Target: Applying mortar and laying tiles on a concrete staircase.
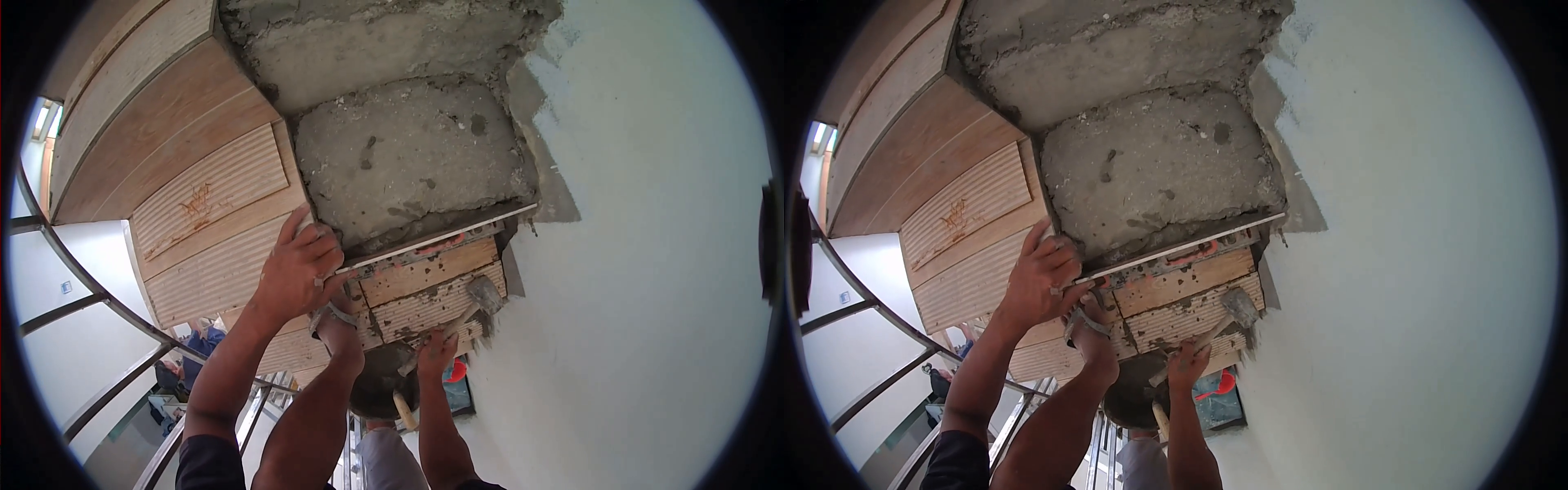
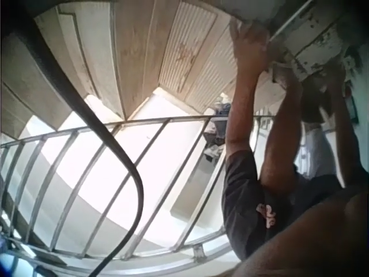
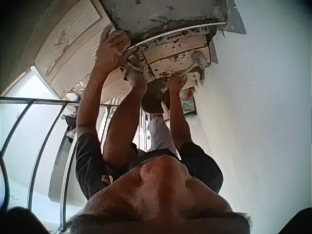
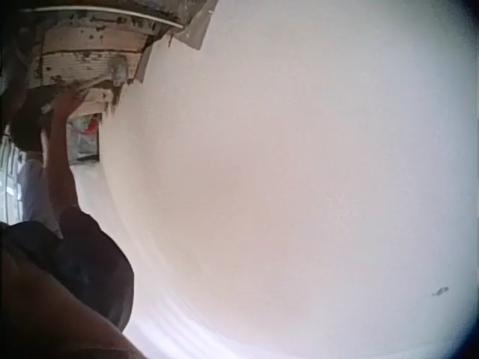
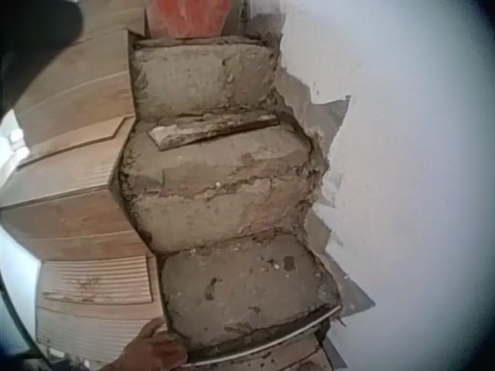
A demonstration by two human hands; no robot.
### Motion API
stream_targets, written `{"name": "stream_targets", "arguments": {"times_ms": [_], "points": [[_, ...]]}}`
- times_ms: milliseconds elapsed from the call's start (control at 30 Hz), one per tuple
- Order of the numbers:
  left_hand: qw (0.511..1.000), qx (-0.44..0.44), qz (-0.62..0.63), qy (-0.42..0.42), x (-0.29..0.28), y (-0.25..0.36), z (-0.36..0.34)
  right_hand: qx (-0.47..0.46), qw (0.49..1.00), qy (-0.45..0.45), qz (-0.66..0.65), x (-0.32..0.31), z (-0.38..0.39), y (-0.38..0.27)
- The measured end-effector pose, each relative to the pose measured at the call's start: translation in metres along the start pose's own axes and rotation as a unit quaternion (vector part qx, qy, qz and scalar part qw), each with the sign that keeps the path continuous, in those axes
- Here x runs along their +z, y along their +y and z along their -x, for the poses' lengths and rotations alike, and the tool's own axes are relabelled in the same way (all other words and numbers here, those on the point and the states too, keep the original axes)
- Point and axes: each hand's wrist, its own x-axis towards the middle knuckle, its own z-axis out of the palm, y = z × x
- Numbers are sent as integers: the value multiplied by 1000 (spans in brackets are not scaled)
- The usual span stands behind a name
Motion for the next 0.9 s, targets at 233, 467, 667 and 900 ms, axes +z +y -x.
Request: {"name": "stream_targets", "arguments": {"times_ms": [233,467,667,900], "points": [[998,-55,-12,-6,5,13,-8,-102,964,-2,245,-10,-19,14],[999,-17,-35,-9,6,8,-5,-210,921,0,327,0,-44,8],[999,-25,-26,4,8,6,-3,-157,886,-64,433,-5,-64,-1],[1000,-18,-23,-8,15,6,5,-110,957,-127,238,-45,-72,24]]}}
